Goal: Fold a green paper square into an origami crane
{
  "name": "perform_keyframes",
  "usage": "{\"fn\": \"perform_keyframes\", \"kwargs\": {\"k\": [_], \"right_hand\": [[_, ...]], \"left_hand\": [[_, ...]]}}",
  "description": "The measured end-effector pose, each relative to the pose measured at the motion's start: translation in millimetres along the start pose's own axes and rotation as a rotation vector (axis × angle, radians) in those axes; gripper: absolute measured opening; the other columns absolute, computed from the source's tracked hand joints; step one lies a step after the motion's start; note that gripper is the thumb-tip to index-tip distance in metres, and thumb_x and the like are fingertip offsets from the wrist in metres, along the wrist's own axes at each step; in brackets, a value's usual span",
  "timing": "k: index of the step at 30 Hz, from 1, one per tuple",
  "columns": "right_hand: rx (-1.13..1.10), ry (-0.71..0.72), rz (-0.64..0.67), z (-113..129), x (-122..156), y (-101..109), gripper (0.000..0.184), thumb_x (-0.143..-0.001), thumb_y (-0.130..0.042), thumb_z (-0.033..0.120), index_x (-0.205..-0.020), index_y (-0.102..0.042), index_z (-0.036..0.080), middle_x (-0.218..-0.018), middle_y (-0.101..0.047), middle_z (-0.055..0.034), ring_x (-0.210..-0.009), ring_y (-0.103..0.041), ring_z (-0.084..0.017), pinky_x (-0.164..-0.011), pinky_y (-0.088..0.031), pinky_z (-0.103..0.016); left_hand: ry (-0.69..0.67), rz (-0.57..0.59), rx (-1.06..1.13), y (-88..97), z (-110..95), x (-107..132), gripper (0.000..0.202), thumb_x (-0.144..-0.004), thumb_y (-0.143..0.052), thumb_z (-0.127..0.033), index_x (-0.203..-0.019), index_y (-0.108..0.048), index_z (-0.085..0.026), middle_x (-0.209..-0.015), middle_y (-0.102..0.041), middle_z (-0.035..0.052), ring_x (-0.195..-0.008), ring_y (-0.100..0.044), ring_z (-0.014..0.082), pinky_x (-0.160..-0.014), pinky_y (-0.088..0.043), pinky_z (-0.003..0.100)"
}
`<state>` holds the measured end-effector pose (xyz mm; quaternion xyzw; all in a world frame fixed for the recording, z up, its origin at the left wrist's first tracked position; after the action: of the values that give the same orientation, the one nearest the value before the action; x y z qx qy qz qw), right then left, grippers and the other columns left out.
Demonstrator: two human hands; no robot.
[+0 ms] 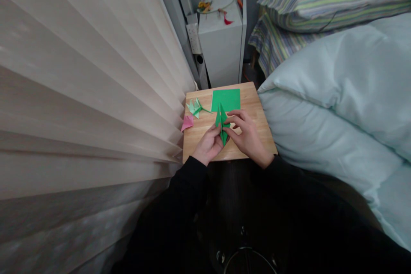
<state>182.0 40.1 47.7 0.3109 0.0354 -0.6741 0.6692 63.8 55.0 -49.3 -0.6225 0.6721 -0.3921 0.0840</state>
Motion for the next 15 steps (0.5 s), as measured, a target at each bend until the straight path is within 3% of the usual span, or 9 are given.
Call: {"fn": "perform_keyframes", "kwargs": {"k": [6,10,15], "right_hand": [[-0.020,-0.014,0.009,5,0,-1,0.010,-0.098,-0.062,0.031,-0.097,-0.069,0.024,-0.113,-0.066,-0.0100,-0.111,-0.066,-0.025,-0.090,-0.059,-0.042],[-0.001,-0.034,-0.012,2,1,1,0.010,-0.095,-0.067,0.033,-0.098,-0.067,0.024,-0.115,-0.067,-0.0103,-0.115,-0.064,-0.026,-0.084,-0.060,-0.040],[0.003,-0.036,-0.041,-2,-1,4,0.005,-0.093,-0.061,0.024,-0.092,-0.066,0.024,-0.110,-0.067,-0.0102,-0.102,-0.067,-0.024,-0.072,-0.059,-0.037]], "left_hand": [[-0.028,0.012,0.092,-9.7,-6,3,0.013,-0.084,-0.070,-0.006,-0.090,-0.070,-0.018,-0.088,-0.075,0.0012,-0.080,-0.070,0.0098,-0.078,-0.058,0.021],[-0.072,-0.048,0.003,-7.4,-12,5,0.015,-0.077,-0.075,-0.006,-0.085,-0.067,-0.016,-0.082,-0.073,0.0000,-0.072,-0.067,0.0076,-0.072,-0.054,0.018],[-0.166,-0.073,-0.142,-5.9,-21,11,0.026,-0.070,-0.082,-0.012,-0.086,-0.061,-0.017,-0.081,-0.071,-0.0019,-0.072,-0.066,0.0093,-0.069,-0.051,0.021]]}}
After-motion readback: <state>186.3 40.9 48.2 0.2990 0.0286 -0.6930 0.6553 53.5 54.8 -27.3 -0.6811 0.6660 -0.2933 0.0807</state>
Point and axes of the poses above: each hand's wrist, its own x-axis away from the middle knuckle, its own y-axis out of the back of the hand, z = x × y, the point moved 10 cm from there along -x, towards the middle knuckle
